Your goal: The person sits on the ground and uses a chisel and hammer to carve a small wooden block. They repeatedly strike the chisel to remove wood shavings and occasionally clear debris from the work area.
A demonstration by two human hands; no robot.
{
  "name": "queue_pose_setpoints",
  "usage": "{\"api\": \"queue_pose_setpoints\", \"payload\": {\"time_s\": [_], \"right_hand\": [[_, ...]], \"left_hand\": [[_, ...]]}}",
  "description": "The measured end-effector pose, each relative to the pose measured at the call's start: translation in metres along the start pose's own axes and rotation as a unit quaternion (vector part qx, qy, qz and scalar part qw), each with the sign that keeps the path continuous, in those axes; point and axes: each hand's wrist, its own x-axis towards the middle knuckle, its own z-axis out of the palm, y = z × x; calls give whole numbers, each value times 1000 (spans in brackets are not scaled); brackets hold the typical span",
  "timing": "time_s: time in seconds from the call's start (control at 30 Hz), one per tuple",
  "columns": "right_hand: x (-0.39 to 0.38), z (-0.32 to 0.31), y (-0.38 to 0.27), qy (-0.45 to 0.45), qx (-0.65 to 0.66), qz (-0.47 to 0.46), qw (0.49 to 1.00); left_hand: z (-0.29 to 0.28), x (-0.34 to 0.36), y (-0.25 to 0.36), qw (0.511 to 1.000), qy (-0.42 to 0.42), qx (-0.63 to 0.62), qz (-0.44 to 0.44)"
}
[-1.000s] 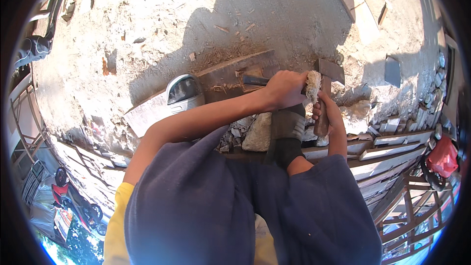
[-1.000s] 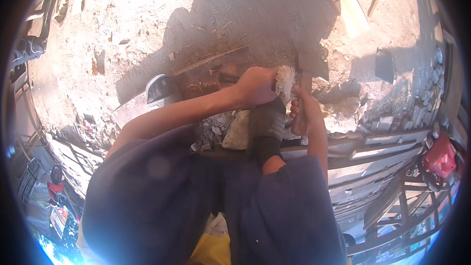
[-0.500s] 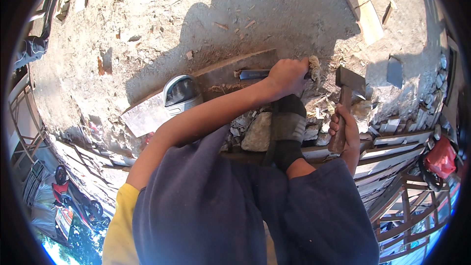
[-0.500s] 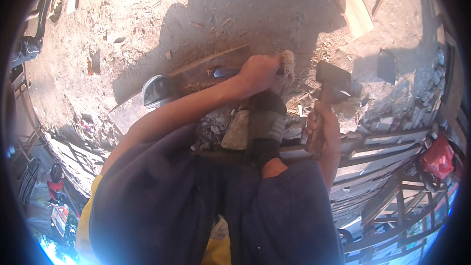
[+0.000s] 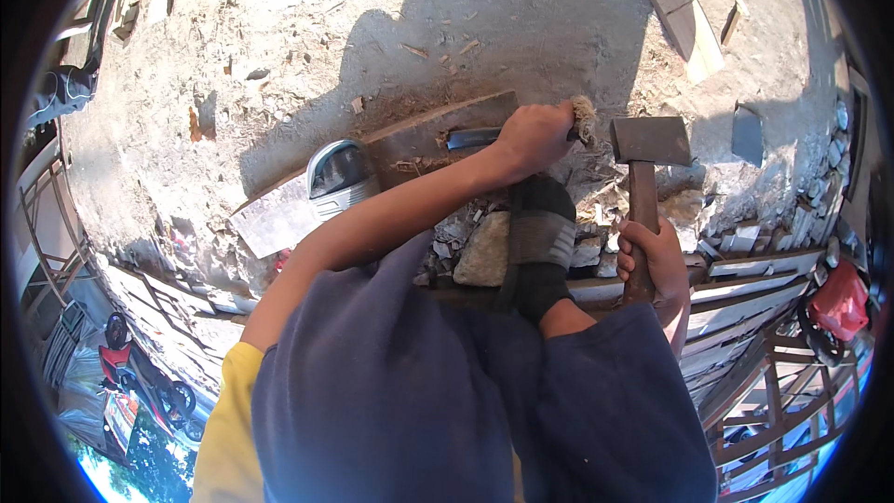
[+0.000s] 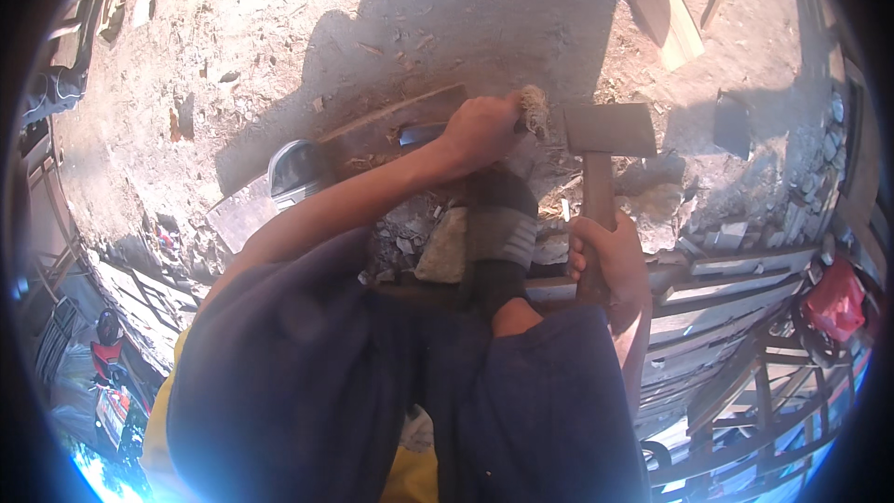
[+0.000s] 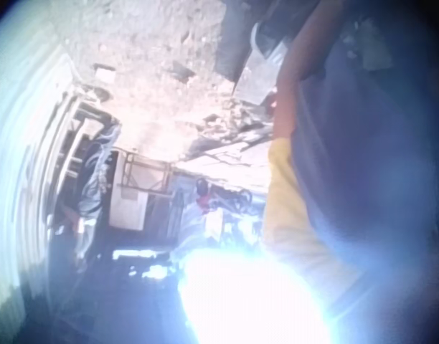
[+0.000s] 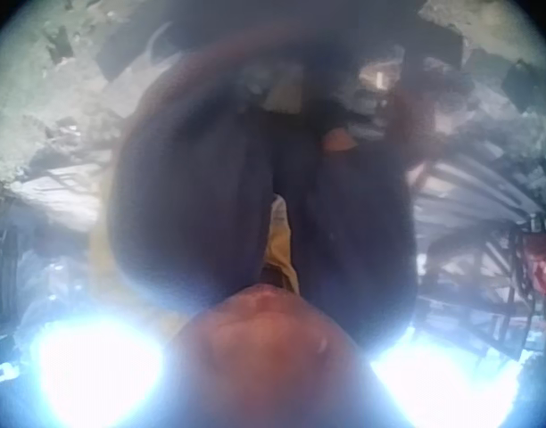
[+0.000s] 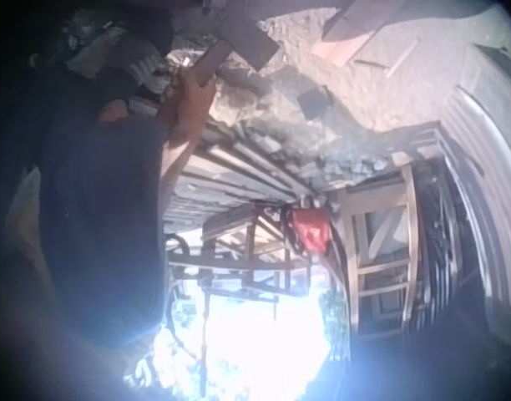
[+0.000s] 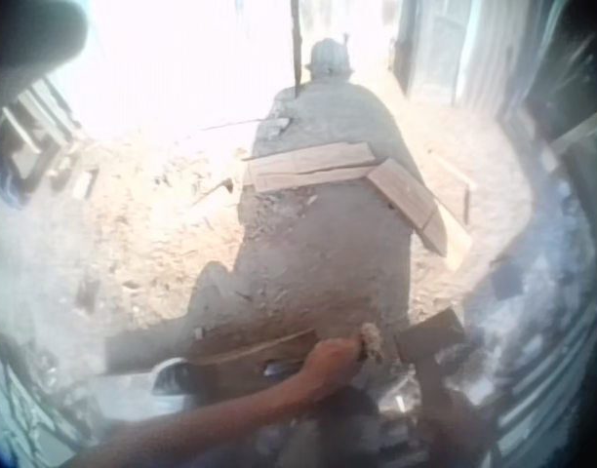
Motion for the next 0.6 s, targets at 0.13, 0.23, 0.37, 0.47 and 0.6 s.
{"api": "queue_pose_setpoints", "payload": {"time_s": [0.13, 0.23, 0.37, 0.47, 0.6], "right_hand": [[9, -37, -16, 75, 93, -91, 989], [30, -51, -37, 97, 235, -168, 952], [58, -7, 6, 118, 82, -180, 973], [12, 18, -2, -71, 6, -7, 997], [5, 6, -10, 9, -139, -60, 988]], "left_hand": [[-3, -4, -6, 1000, 4, 13, -13], [0, -2, -5, 1000, 10, 14, 6], [1, 4, 3, 1000, 10, 13, 14], [-7, -3, 2, 1000, 9, 9, 13], [-3, -8, -9, 999, 37, 25, 16]]}}
